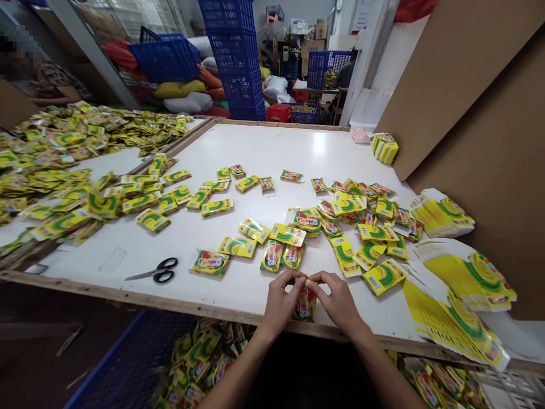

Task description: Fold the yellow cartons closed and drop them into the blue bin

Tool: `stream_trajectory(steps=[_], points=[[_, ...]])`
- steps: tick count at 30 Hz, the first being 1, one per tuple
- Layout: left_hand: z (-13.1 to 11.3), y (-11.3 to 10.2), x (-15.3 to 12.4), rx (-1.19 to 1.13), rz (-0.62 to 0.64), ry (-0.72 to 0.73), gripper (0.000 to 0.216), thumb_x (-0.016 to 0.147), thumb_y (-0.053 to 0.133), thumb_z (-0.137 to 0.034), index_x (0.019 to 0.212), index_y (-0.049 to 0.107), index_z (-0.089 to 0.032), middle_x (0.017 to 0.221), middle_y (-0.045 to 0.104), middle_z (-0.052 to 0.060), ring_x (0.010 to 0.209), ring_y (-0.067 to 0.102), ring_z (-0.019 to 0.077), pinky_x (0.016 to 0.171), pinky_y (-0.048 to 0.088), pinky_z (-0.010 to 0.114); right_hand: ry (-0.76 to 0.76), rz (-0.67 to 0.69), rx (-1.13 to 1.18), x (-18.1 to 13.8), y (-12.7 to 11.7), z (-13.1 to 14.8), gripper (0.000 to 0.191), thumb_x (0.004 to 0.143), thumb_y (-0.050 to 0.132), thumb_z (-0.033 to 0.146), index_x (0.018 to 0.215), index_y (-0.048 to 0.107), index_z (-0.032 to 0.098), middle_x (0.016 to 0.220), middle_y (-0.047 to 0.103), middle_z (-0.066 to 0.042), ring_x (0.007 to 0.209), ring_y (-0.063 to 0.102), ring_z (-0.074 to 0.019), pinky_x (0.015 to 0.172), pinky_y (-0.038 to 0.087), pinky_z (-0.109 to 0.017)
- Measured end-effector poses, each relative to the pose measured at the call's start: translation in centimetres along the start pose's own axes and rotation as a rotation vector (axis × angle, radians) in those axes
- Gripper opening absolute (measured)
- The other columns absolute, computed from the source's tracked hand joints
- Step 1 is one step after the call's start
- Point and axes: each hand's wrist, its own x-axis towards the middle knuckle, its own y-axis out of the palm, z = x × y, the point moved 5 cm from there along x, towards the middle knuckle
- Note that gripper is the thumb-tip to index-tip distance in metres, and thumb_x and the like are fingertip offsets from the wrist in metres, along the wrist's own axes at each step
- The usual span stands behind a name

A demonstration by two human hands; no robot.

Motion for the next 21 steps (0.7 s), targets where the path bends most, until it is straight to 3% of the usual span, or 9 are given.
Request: stream_trajectory(steps=[6,11,17,21], points=[[1.1,0.2,0.2,-0.158,0.042,-0.067,0.022,0.079,0.066,-0.035,0.084,0.070,-0.015,0.080,0.070,0.006,0.076,0.063,0.0186,0.072,0.049,0.028,0.091,0.002,0.160,0.7,0.0,-0.4,0.022,0.088,0.056,0.035,0.076,0.065,0.019,0.072,0.069,-0.002,0.069,0.062,-0.0172,0.067,0.048,-0.028],[1.4,0.2,0.3,-0.188,0.076,-0.080,0.023,0.079,0.066,-0.037,0.082,0.070,-0.015,0.078,0.069,0.004,0.074,0.063,0.0175,0.070,0.050,0.027,0.075,-0.014,0.131,0.6,-0.1,-0.4,0.023,0.089,0.055,0.035,0.075,0.064,0.019,0.069,0.067,-0.001,0.066,0.060,-0.0167,0.064,0.047,-0.028],[0.4,-0.4,-0.4,-0.004,0.121,0.087,0.018,0.083,0.062,-0.031,0.091,0.074,-0.019,0.088,0.070,0.006,0.087,0.064,0.0204,0.081,0.050,0.032,-0.041,-0.077,0.110,-1.1,0.5,-0.4,0.017,0.091,0.054,0.033,0.084,0.065,0.021,0.083,0.069,-0.004,0.081,0.063,-0.0192,0.074,0.050,-0.031],[0.0,-0.7,-1.2,0.020,0.137,0.086,0.020,0.085,0.059,-0.028,0.098,0.073,-0.020,0.094,0.070,0.007,0.089,0.065,0.0204,0.080,0.051,0.031,-0.090,-0.057,0.117,-1.5,0.4,-0.9,0.016,0.091,0.054,0.032,0.096,0.066,0.023,0.092,0.069,-0.005,0.088,0.063,-0.0200,0.078,0.051,-0.033]])
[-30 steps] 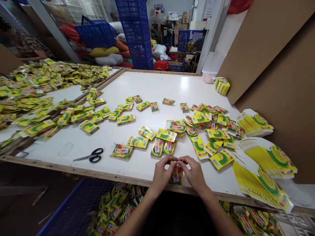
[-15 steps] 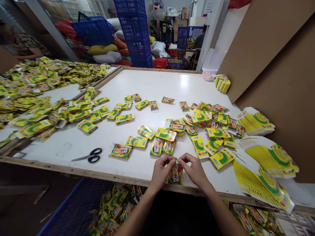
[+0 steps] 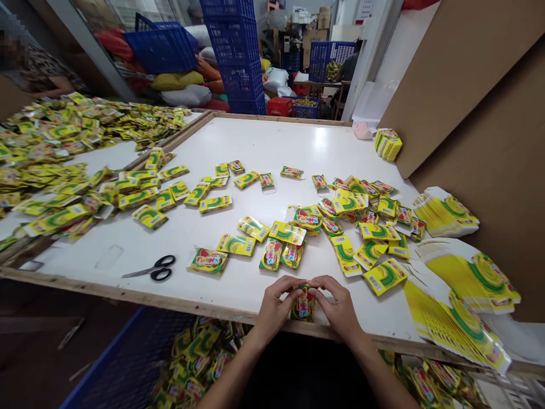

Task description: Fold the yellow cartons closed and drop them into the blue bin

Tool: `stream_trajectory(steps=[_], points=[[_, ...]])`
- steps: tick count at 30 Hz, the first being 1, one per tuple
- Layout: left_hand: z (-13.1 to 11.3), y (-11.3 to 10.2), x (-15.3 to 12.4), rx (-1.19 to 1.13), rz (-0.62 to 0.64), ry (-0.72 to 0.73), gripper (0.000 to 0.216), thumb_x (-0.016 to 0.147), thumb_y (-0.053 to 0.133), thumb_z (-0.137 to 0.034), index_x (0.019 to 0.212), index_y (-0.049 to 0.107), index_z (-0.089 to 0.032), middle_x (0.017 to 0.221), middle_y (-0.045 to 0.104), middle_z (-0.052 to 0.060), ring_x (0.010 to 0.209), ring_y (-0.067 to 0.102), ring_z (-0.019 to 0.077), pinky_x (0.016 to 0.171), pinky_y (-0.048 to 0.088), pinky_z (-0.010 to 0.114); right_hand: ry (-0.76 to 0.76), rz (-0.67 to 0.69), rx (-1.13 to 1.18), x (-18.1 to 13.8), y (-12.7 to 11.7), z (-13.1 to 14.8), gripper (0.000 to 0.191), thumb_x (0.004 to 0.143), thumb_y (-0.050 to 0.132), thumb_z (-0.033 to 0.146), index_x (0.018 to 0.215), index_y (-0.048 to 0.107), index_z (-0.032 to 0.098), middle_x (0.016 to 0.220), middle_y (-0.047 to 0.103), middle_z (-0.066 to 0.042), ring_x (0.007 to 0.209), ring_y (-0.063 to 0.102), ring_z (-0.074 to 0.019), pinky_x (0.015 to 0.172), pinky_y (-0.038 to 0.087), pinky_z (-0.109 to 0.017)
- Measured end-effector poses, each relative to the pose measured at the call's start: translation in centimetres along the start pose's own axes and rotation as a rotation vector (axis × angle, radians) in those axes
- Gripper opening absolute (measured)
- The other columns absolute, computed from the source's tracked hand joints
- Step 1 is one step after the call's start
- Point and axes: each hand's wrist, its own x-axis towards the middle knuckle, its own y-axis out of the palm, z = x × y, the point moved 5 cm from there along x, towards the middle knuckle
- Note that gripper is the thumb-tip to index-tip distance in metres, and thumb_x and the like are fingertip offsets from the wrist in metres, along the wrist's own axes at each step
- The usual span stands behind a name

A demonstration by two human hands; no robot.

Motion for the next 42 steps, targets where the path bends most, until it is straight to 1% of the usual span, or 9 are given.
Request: stream_trajectory(steps=[5,12,15,19,25,29,33,37,42], points=[[-2.2,-6.8,-2.9,0.156,-0.260,-0.011,0.021,0.087,0.054,-0.033,0.093,0.070,-0.021,0.092,0.069,0.005,0.087,0.064,0.0209,0.078,0.051,0.030,0.035,-0.177,-0.347,0.7,-3.9,-2.5,0.025,0.088,0.055,0.030,0.111,0.060,0.021,0.105,0.064,-0.009,0.098,0.058,-0.0252,0.086,0.047,-0.042],[-4.5,-16.1,-7.2,0.604,-0.308,-0.003,0.023,0.080,0.062,-0.039,0.097,0.069,-0.025,0.106,0.067,0.004,0.103,0.061,0.0259,0.093,0.047,0.036,0.053,-0.191,-0.802,0.8,-7.4,-5.4,0.026,0.084,0.046,0.011,0.100,0.064,0.019,0.107,0.067,-0.012,0.102,0.055,-0.0300,0.088,0.036,-0.046],[-4.1,-13.9,-6.6,0.552,-0.333,0.027,0.020,0.083,0.058,-0.035,0.098,0.067,-0.023,0.107,0.066,0.005,0.104,0.061,0.0253,0.096,0.046,0.039,-0.033,-0.232,-0.702,1.3,-8.0,-3.3,0.019,0.090,0.046,0.020,0.091,0.065,0.021,0.091,0.070,-0.007,0.091,0.059,-0.0260,0.086,0.036,-0.042],[-3.0,-6.4,-3.5,0.285,-0.240,0.092,0.029,0.084,0.059,-0.027,0.113,0.059,-0.023,0.119,0.061,0.009,0.113,0.057,0.0251,0.097,0.047,0.041,-0.114,-0.214,-0.476,2.2,-7.1,0.8,0.020,0.093,0.046,0.028,0.092,0.065,0.022,0.088,0.068,-0.008,0.087,0.060,-0.0243,0.080,0.042,-0.037],[-0.4,2.1,-0.3,-0.081,0.025,0.019,0.033,0.083,0.061,-0.023,0.115,0.053,-0.021,0.109,0.063,0.008,0.098,0.064,0.0210,0.091,0.051,0.038,0.050,-0.077,-0.117,1.8,-2.7,1.3,0.017,0.092,0.049,0.030,0.097,0.062,0.021,0.090,0.068,-0.006,0.078,0.061,-0.0192,0.066,0.047,-0.030],[1.4,2.2,-0.1,-0.243,0.048,-0.096,0.032,0.084,0.061,-0.027,0.114,0.054,-0.021,0.094,0.066,0.004,0.087,0.067,0.0190,0.080,0.053,0.032,0.139,-0.236,0.041,-0.4,-2.0,-0.7,0.020,0.088,0.056,0.036,0.099,0.059,0.020,0.088,0.067,-0.004,0.078,0.062,-0.0181,0.069,0.051,-0.029],[2.1,1.3,0.0,-0.232,0.078,-0.153,0.023,0.080,0.065,-0.032,0.098,0.063,-0.017,0.082,0.069,0.004,0.080,0.067,0.0195,0.073,0.053,0.030,0.149,-0.083,0.124,-1.2,-0.7,-1.1,0.021,0.089,0.055,0.037,0.096,0.065,0.019,0.086,0.069,-0.005,0.079,0.064,-0.0190,0.071,0.052,-0.030],[1.3,0.7,0.8,-0.142,0.027,-0.047,0.016,0.080,0.065,-0.031,0.088,0.067,-0.017,0.094,0.068,0.007,0.093,0.064,0.0217,0.084,0.052,0.034,0.101,-0.060,0.119,-0.2,0.0,-0.5,0.023,0.091,0.052,0.034,0.084,0.068,0.020,0.085,0.069,-0.005,0.083,0.063,-0.0199,0.075,0.052,-0.031],[0.7,0.8,1.0,-0.226,-0.011,0.005,0.023,0.082,0.063,-0.028,0.102,0.061,-0.019,0.096,0.068,0.006,0.094,0.065,0.0201,0.087,0.051,0.036,0.109,-0.184,0.138,-0.2,-0.1,-0.6,0.020,0.090,0.054,0.030,0.106,0.064,0.021,0.095,0.070,-0.006,0.089,0.065,-0.0192,0.080,0.052,-0.033]])
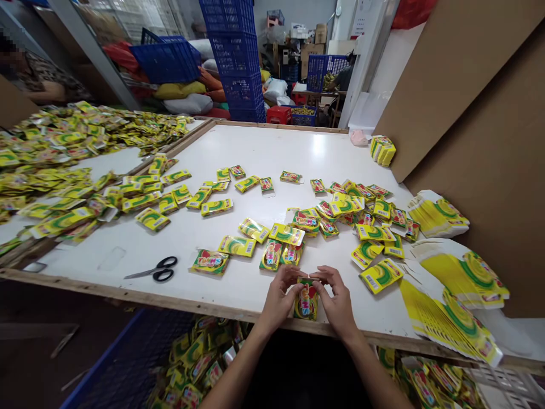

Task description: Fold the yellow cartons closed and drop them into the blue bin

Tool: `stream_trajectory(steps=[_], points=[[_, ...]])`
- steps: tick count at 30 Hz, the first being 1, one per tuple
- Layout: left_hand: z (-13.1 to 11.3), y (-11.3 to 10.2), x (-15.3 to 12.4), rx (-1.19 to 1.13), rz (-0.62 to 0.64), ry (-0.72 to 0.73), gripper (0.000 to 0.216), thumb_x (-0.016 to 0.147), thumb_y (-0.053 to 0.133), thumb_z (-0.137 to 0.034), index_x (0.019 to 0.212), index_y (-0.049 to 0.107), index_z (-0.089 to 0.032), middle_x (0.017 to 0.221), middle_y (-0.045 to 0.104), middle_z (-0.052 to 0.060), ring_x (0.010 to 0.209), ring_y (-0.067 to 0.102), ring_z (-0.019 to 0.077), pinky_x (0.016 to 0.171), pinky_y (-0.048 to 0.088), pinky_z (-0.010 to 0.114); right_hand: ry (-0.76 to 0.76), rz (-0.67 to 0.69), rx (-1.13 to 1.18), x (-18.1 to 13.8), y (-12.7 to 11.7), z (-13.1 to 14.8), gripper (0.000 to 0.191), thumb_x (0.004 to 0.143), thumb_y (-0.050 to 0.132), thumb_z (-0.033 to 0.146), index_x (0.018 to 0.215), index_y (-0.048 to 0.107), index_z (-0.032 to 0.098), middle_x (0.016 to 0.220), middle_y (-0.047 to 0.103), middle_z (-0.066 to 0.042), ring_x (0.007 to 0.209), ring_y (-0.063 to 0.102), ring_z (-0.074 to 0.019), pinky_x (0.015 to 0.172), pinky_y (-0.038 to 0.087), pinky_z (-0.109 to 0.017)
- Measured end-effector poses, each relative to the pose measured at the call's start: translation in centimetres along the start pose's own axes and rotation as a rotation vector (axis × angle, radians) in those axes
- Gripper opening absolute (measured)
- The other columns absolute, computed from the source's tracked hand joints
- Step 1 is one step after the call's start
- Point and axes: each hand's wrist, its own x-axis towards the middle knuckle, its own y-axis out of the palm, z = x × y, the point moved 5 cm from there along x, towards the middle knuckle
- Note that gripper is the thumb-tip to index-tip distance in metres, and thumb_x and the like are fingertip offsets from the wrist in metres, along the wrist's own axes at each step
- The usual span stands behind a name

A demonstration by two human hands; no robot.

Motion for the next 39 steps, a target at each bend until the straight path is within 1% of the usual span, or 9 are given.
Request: stream_trajectory(steps=[4,10,17,22,27,32,35,37,39], points=[[-0.5,0.1,-0.4,0.127,0.024,0.020,0.017,0.084,0.060,-0.030,0.091,0.068,-0.017,0.096,0.070,0.009,0.095,0.066,0.0218,0.089,0.051,0.036,-0.081,0.073,-0.047,-0.5,0.2,0.4,0.016,0.090,0.056,0.029,0.096,0.070,0.024,0.101,0.070,-0.006,0.098,0.064,-0.0211,0.088,0.051,-0.038],[-0.3,0.0,-0.7,0.128,-0.060,-0.043,0.017,0.082,0.063,-0.030,0.092,0.070,-0.018,0.098,0.072,0.008,0.093,0.067,0.0210,0.087,0.051,0.032,-0.084,0.028,-0.076,-0.7,0.2,0.6,0.018,0.091,0.054,0.029,0.098,0.069,0.023,0.098,0.070,-0.007,0.095,0.065,-0.0213,0.086,0.052,-0.037],[0.2,0.2,0.3,0.010,-0.090,-0.113,0.017,0.078,0.067,-0.031,0.083,0.068,-0.014,0.077,0.068,0.004,0.075,0.062,0.0169,0.071,0.049,0.026,0.067,0.084,-0.091,0.6,-0.1,0.9,0.021,0.087,0.058,0.037,0.089,0.069,0.020,0.082,0.071,-0.004,0.074,0.062,-0.0178,0.068,0.049,-0.029],[0.0,0.2,0.5,0.000,-0.089,-0.132,0.017,0.078,0.068,-0.030,0.079,0.067,-0.014,0.073,0.065,0.003,0.070,0.060,0.0147,0.067,0.047,0.024,0.141,0.109,-0.082,1.1,-0.4,1.0,0.023,0.086,0.058,0.040,0.079,0.067,0.019,0.072,0.069,-0.001,0.068,0.059,-0.0164,0.064,0.046,-0.027],[0.4,0.0,-0.5,0.025,-0.031,-0.113,0.016,0.081,0.065,-0.030,0.088,0.070,-0.016,0.085,0.069,0.005,0.083,0.064,0.0184,0.078,0.050,0.028,0.056,0.093,-0.032,-0.2,-0.3,0.2,0.017,0.089,0.056,0.034,0.088,0.066,0.021,0.085,0.069,-0.003,0.082,0.062,-0.0189,0.076,0.048,-0.031],[-0.1,0.3,-1.2,0.125,-0.007,-0.036,0.015,0.080,0.065,-0.026,0.089,0.073,-0.018,0.087,0.070,0.006,0.085,0.065,0.0200,0.079,0.051,0.030,-0.052,0.104,-0.034,-1.0,-0.4,0.3,0.012,0.089,0.058,0.030,0.088,0.068,0.023,0.090,0.070,-0.005,0.090,0.062,-0.0205,0.082,0.047,-0.034],[-2.1,-1.9,-2.4,0.223,-0.149,0.015,0.016,0.083,0.060,-0.027,0.089,0.072,-0.018,0.088,0.070,0.006,0.086,0.065,0.0199,0.080,0.052,0.030,-0.041,0.113,-0.056,-0.2,-0.4,0.8,0.014,0.090,0.056,0.031,0.092,0.067,0.023,0.092,0.069,-0.005,0.086,0.062,-0.0194,0.080,0.048,-0.033],[-4.0,-5.2,-4.0,0.311,-0.293,0.020,0.019,0.085,0.057,-0.031,0.089,0.071,-0.019,0.090,0.071,0.006,0.087,0.066,0.0203,0.079,0.052,0.030,-0.023,0.107,-0.106,0.8,0.1,0.8,0.017,0.090,0.054,0.031,0.101,0.064,0.023,0.096,0.068,-0.005,0.081,0.061,-0.0184,0.076,0.048,-0.033],[-5.9,-9.0,-5.9,0.453,-0.342,-0.004,0.022,0.084,0.057,-0.036,0.086,0.071,-0.019,0.090,0.071,0.005,0.088,0.066,0.0216,0.080,0.053,0.030,-0.034,0.134,-0.207,1.9,1.3,0.7,0.018,0.090,0.054,0.030,0.103,0.063,0.023,0.099,0.067,-0.005,0.083,0.061,-0.0194,0.078,0.048,-0.034]])
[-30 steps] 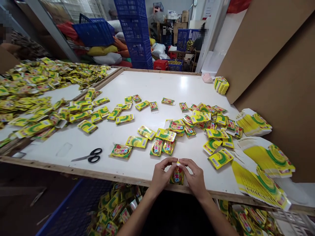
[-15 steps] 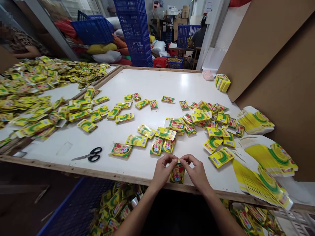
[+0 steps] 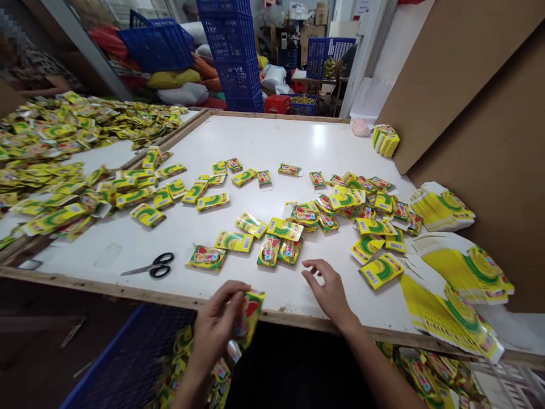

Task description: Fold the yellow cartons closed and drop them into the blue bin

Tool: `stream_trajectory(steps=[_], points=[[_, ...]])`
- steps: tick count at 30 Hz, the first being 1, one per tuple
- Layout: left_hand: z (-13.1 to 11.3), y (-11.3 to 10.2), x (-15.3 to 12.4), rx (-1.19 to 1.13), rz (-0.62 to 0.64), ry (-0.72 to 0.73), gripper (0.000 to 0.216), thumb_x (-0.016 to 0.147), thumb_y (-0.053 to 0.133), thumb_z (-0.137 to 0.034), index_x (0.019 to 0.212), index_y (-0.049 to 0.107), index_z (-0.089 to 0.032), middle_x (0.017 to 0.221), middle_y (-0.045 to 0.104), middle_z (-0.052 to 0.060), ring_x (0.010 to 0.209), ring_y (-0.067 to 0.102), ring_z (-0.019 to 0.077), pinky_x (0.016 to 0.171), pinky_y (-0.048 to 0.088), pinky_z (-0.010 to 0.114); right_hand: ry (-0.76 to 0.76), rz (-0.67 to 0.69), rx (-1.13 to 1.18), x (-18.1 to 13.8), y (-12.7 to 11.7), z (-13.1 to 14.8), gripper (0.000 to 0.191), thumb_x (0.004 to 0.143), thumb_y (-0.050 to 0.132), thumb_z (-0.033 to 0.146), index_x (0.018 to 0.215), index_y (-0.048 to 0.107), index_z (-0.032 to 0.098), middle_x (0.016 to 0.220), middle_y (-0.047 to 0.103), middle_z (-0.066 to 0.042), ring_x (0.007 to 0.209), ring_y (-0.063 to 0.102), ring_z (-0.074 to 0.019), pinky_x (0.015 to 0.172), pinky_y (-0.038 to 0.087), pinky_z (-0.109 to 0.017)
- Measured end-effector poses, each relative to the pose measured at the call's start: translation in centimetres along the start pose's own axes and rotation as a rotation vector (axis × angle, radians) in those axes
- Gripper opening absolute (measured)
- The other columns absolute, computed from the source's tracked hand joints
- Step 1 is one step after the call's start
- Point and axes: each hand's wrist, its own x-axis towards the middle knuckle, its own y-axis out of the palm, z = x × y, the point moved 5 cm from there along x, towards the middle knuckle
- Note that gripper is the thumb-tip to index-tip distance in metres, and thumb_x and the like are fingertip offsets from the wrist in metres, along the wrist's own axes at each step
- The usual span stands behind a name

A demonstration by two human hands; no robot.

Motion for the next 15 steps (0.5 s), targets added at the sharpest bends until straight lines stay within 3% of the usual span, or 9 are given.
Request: stream_trajectory(steps=[3,6,9,15], points=[[0.4,-5.5,-0.6,0.264,0.059,0.007,0.023,0.078,0.063,-0.040,0.088,0.072,-0.021,0.098,0.071,0.006,0.097,0.064,0.0247,0.090,0.049,0.033,-0.010,0.022,-0.201,2.2,2.2,-0.1,0.023,0.087,0.058,0.031,0.107,0.063,0.022,0.109,0.063,-0.009,0.102,0.056,-0.0255,0.089,0.045,-0.041],[0.9,-7.5,-0.9,0.374,0.027,-0.002,0.025,0.078,0.063,-0.042,0.092,0.071,-0.022,0.103,0.070,0.006,0.100,0.063,0.0250,0.093,0.048,0.035,0.047,-0.019,-0.355,4.0,4.0,-0.3,0.038,0.082,0.064,0.038,0.116,0.060,0.021,0.125,0.053,-0.014,0.115,0.048,-0.0312,0.094,0.041,-0.047],[1.1,-4.5,-0.8,0.321,0.092,-0.013,0.024,0.083,0.057,-0.040,0.093,0.069,-0.021,0.098,0.070,0.005,0.095,0.065,0.0227,0.087,0.051,0.033,0.060,-0.010,-0.433,4.3,4.8,-0.1,0.043,0.079,0.068,0.040,0.117,0.060,0.021,0.136,0.045,-0.016,0.124,0.041,-0.0344,0.097,0.039,-0.049],[1.6,6.7,0.3,0.216,0.277,-0.058,0.029,0.087,0.049,-0.035,0.106,0.062,-0.017,0.100,0.066,0.009,0.079,0.064,0.0193,0.070,0.053,0.031,0.021,0.134,-0.377,-0.2,3.3,-0.1,0.015,0.081,0.065,0.033,0.092,0.067,0.024,0.134,0.050,-0.011,0.122,0.046,-0.0313,0.097,0.040,-0.047]])
